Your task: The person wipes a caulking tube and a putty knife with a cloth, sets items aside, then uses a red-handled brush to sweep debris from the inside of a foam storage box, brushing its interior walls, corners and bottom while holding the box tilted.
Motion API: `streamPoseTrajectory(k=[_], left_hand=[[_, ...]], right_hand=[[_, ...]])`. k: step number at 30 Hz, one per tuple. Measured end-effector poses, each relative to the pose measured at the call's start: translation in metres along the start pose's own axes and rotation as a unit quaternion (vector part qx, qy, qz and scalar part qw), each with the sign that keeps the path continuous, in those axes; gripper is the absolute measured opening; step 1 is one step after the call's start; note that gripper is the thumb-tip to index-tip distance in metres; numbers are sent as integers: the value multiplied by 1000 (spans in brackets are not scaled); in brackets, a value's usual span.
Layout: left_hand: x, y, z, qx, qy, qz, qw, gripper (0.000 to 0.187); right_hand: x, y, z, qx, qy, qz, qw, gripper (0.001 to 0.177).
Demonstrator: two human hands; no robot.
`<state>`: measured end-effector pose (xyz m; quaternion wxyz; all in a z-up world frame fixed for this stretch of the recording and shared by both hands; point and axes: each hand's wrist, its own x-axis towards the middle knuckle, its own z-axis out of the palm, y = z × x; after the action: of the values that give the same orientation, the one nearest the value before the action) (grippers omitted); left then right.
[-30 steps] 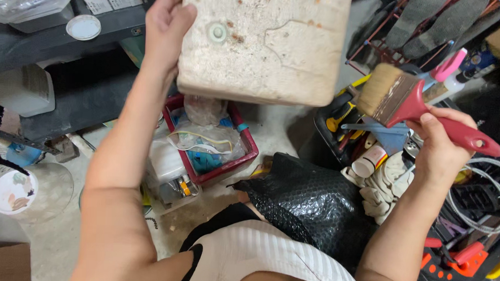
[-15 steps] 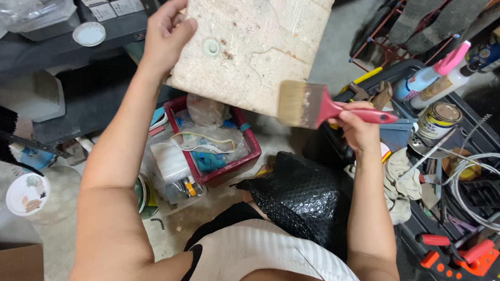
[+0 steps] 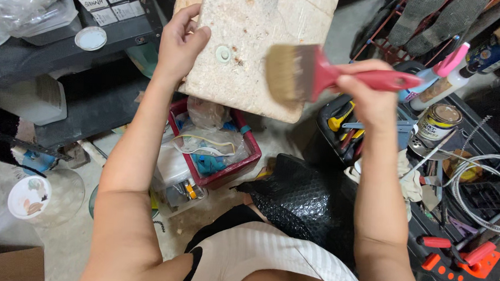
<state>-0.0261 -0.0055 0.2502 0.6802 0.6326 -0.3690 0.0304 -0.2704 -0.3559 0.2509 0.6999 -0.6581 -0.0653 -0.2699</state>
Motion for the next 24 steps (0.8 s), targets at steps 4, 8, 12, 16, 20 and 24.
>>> streamPoseTrajectory(k=[4,8,12,16,20,24], left_hand=[[0,3,-2,-31,-9,-11,999,43],[1,6,2,69,-11,-4,998,46],[2,8,14,80,-25,11,996,45],[2,9,20,46,-13,7,999,44],[1,6,26,40,-13,11,999,45],[0,5,30,46,-13,1,999,47]], right_hand=[[7,15,-2,-29,4,68,997,12],[-12,27,-50,-5,123,79,989,14],[-30,25,-74,-120,181,47,975,14],[-23,3,-46,-36,201,-13,979,15],[6,-18,12,49,106,-49,992,16],[29,-4,52,32,19,-23,999,18]])
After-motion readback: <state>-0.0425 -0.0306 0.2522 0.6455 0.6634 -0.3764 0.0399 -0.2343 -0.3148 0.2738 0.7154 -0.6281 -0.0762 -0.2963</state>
